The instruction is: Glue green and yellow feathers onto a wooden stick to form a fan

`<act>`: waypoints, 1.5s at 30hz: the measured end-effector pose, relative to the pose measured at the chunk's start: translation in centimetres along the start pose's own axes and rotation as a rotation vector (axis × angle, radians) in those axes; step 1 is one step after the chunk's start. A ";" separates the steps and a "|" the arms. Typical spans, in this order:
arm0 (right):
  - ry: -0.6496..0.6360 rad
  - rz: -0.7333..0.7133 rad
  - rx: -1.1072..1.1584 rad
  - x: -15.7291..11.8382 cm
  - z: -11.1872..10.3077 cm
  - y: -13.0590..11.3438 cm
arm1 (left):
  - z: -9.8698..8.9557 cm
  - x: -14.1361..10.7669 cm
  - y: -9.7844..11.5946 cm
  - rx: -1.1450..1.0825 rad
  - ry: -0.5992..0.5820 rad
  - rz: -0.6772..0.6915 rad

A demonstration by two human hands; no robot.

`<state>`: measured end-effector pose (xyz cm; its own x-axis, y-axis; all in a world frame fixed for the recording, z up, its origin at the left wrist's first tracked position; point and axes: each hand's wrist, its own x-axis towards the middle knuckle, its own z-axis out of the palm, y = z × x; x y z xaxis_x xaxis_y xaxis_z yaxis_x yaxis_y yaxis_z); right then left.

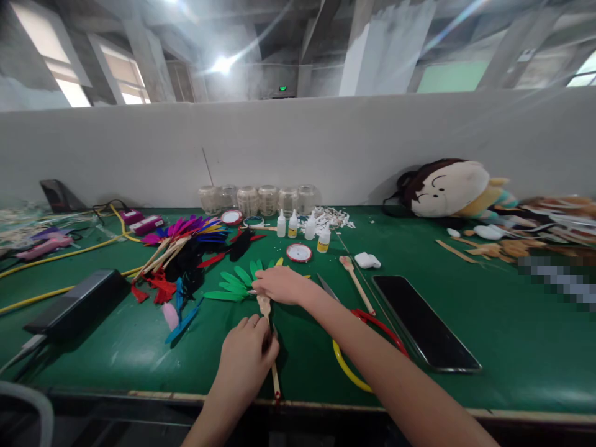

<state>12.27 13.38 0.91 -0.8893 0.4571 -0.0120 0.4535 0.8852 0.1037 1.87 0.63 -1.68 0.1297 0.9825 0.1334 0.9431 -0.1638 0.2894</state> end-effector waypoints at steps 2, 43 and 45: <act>0.003 -0.017 -0.010 0.0 0.1 0.0 | 0.0 0.0 0.0 0.002 0.005 0.003; 0.012 0.551 1.054 -9.5 -4.9 7.6 | -0.1 -0.3 0.0 -0.032 0.018 0.013; -0.029 0.464 1.141 -9.4 -5.5 6.6 | -0.1 -0.3 0.1 -0.032 0.023 0.015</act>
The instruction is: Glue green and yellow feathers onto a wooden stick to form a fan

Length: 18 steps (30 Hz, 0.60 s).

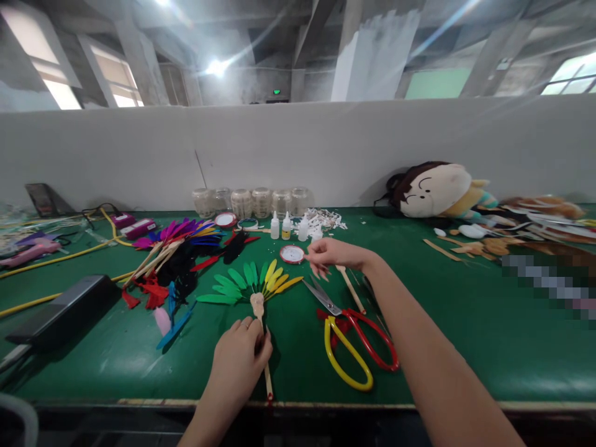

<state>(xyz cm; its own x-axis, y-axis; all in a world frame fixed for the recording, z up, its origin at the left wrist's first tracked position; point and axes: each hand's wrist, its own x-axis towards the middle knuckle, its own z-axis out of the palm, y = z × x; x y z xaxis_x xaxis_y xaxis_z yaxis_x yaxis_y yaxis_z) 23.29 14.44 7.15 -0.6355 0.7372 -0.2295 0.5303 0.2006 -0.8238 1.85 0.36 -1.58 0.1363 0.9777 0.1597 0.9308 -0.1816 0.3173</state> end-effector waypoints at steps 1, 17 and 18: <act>-0.057 -0.012 0.015 -0.2 0.4 -0.6 | 0.0 0.0 0.0 0.001 0.003 0.000; -0.737 -0.196 -0.594 -4.3 14.1 -8.0 | 0.3 0.3 -0.2 0.031 -0.063 -0.020; -0.678 -0.174 -0.616 -4.6 14.2 -7.6 | 0.3 0.3 -0.1 0.031 -0.061 -0.014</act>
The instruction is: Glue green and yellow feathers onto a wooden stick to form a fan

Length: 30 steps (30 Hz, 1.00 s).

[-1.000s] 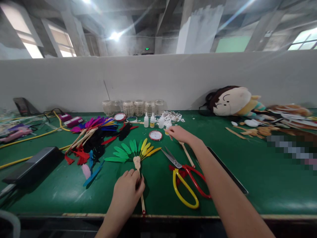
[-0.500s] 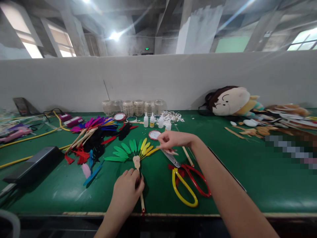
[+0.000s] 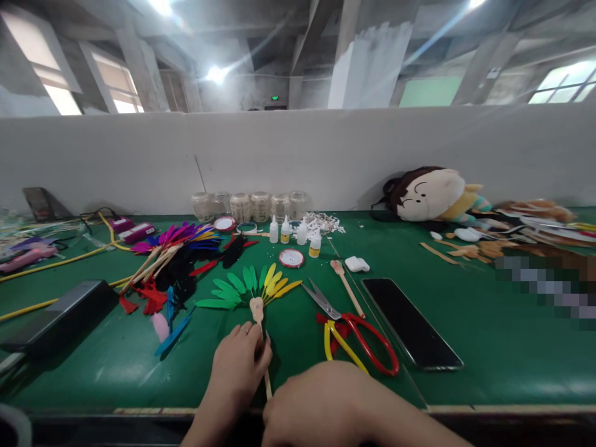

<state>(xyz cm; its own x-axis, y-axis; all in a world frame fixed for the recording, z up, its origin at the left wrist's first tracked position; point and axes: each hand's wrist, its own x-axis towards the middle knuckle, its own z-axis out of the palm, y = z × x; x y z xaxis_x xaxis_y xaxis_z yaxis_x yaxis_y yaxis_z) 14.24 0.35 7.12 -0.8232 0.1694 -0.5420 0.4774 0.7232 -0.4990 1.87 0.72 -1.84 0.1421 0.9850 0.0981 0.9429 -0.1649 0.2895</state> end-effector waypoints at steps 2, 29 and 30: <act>0.072 0.096 0.043 -0.7 0.2 0.5 | 0.0 0.0 0.0 -0.005 0.012 0.005; 0.639 0.760 -0.451 3.9 -8.2 18.4 | 0.3 0.4 -0.1 -0.058 -0.020 -0.010; 0.624 0.764 -0.463 3.9 -8.2 18.4 | 0.4 0.4 -0.2 -0.056 -0.015 -0.012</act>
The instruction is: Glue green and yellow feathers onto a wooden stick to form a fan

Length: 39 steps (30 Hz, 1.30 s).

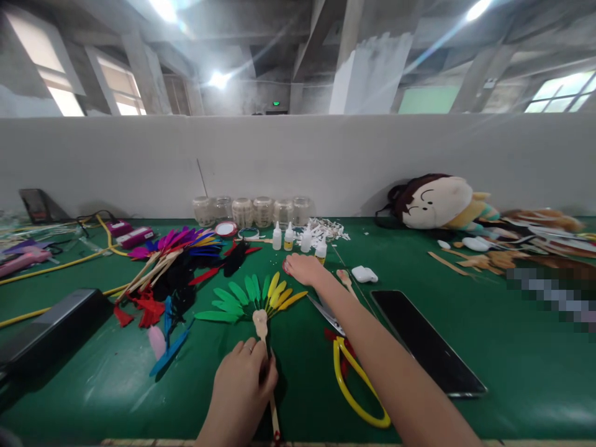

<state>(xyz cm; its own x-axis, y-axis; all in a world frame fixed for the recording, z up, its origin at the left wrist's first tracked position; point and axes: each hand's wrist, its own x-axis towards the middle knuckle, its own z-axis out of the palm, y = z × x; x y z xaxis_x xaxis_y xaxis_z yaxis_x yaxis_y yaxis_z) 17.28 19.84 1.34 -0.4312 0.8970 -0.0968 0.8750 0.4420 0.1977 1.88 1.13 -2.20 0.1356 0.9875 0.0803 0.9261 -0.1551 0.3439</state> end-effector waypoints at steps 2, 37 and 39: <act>-0.012 0.000 -0.029 0.3 0.1 0.1 | 0.1 0.0 0.0 -0.002 0.014 -0.003; 0.066 -0.056 0.109 0.9 0.9 2.8 | -0.5 -0.1 0.2 0.052 0.065 0.026; 0.063 -0.045 0.098 0.8 1.0 2.8 | -0.4 -0.2 0.2 0.048 0.062 0.026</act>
<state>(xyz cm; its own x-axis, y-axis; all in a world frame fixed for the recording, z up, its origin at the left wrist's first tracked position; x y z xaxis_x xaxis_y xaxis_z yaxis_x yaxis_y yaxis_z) 19.59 21.81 0.87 -0.4812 0.8757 -0.0410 0.8702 0.4828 0.0984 1.93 0.94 -1.75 0.1394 0.9792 0.1473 0.9386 -0.1781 0.2955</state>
